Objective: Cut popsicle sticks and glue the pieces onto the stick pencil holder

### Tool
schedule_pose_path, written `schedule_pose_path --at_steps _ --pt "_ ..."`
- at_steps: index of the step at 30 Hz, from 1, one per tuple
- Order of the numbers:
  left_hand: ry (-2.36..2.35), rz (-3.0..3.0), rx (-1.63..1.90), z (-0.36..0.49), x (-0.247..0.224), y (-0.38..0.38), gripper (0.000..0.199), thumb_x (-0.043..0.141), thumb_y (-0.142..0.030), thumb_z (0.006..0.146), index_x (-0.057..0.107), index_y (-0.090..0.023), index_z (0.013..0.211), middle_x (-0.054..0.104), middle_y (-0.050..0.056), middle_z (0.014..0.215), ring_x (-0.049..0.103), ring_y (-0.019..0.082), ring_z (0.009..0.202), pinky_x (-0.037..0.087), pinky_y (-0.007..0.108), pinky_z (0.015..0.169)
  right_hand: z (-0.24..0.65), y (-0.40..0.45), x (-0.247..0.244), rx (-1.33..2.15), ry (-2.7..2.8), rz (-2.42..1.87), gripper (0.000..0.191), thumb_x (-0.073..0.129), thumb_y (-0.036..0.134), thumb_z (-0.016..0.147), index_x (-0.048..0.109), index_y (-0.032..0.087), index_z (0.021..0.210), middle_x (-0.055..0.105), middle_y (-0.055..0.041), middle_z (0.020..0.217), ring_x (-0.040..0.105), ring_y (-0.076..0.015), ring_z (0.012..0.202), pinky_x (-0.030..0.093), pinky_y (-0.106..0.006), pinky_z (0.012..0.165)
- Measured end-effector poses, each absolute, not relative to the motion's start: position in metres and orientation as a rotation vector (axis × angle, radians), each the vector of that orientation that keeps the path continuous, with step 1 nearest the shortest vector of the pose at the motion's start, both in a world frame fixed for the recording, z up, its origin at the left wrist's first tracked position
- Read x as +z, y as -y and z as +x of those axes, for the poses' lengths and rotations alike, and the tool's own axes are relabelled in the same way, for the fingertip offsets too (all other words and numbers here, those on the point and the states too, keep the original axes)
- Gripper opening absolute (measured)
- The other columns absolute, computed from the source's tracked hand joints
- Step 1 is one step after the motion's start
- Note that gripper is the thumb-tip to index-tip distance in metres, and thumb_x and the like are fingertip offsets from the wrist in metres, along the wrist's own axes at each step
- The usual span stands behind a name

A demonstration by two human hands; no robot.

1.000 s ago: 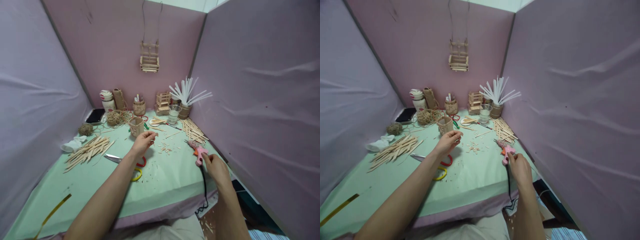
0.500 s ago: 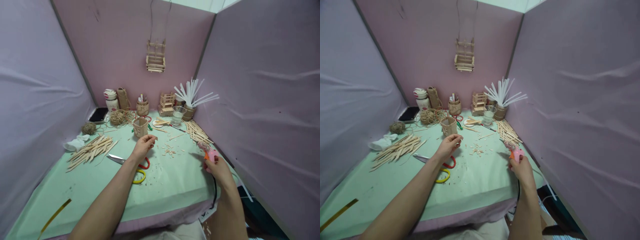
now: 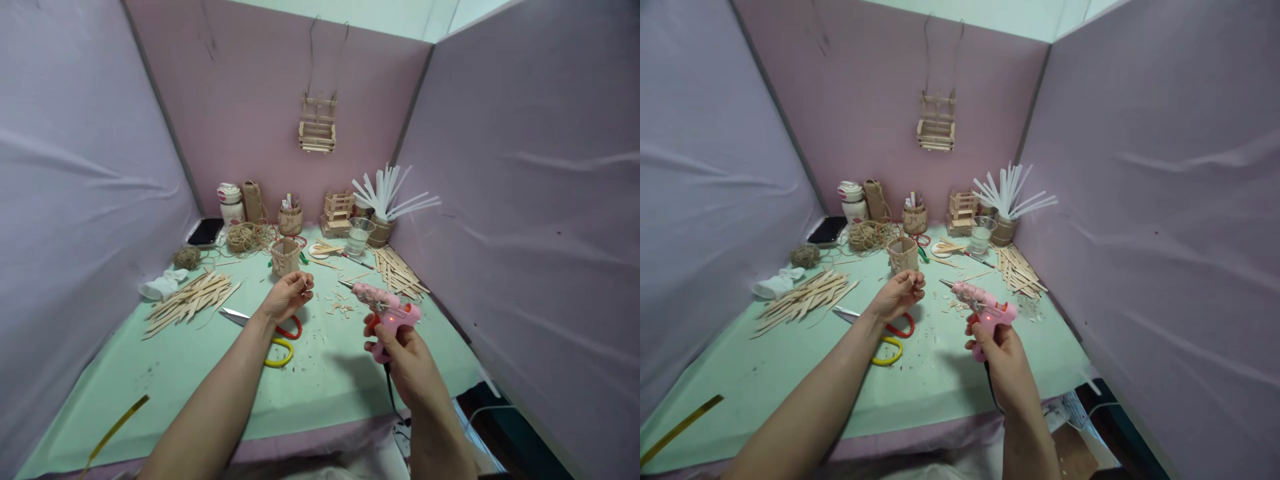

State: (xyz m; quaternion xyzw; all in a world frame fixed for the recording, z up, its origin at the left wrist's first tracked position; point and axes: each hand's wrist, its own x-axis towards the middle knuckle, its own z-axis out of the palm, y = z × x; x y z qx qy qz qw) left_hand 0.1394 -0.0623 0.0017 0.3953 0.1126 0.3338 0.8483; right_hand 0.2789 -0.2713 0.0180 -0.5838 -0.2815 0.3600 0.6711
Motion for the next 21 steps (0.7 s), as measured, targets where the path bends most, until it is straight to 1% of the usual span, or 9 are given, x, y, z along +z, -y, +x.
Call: schedule_pose_path --at_steps 2,4,6,10,14,21 --pt "-0.158 0.788 0.658 0.137 0.001 0.064 0.032 0.085 -0.029 0.060 0.057 -0.014 0.066 0.052 0.000 0.078 0.045 0.008 0.068 0.038 0.020 0.060 0.266 0.270 0.026 0.854 0.741 -1.321 0.037 0.068 0.049 0.077 0.066 0.017 0.097 0.068 -0.0065 0.083 0.059 -0.0163 0.071 0.045 -0.025 0.058" --pt "-0.103 0.764 0.625 0.135 0.002 0.065 0.035 0.086 -0.029 0.058 0.054 -0.015 0.064 0.049 -0.001 0.077 0.044 0.008 0.067 0.038 0.021 0.060 0.256 0.269 0.033 0.885 0.835 -1.351 0.038 0.066 0.049 0.077 0.068 0.016 0.095 0.067 -0.0064 0.075 0.057 -0.0158 0.066 0.044 -0.025 0.055" --pt "-0.083 0.749 0.614 0.132 0.002 0.067 0.039 0.086 -0.027 0.056 0.050 -0.015 0.061 0.045 -0.001 0.076 0.042 0.008 0.066 0.037 0.022 0.059 0.247 0.267 0.039 0.879 0.882 -1.387 0.038 0.066 0.048 0.076 0.069 0.014 0.092 0.067 -0.0065 0.073 0.056 -0.0161 0.064 0.043 -0.025 0.054" --pt "-0.112 0.736 0.633 0.128 0.002 0.069 0.051 0.085 -0.030 0.055 0.036 -0.016 0.056 0.040 -0.002 0.074 0.036 0.008 0.061 0.032 0.022 0.054 0.235 0.266 0.041 0.791 0.950 -1.464 0.039 0.063 0.049 0.076 0.069 0.013 0.091 0.066 -0.0072 0.071 0.056 -0.0172 0.063 0.044 -0.026 0.053" --pt "-0.152 0.764 0.644 0.126 0.003 0.072 0.063 0.086 -0.033 0.048 0.025 -0.017 0.053 0.037 -0.002 0.070 0.035 0.009 0.060 0.031 0.025 0.054 0.228 0.264 0.035 0.666 1.021 -1.512 0.044 0.058 0.053 0.079 0.068 0.012 0.093 0.064 -0.0061 0.069 0.053 -0.0162 0.057 0.043 -0.026 0.050" --pt "-0.045 0.822 0.553 0.126 0.007 0.076 0.063 0.084 -0.022 0.045 0.021 -0.017 0.045 0.034 -0.002 0.061 0.040 0.010 0.058 0.034 0.027 0.056 0.219 0.262 0.029 0.487 1.154 -1.512 0.041 0.047 0.049 0.089 0.069 0.014 0.095 0.059 -0.0037 0.066 0.053 -0.0168 0.059 0.045 -0.027 0.056"
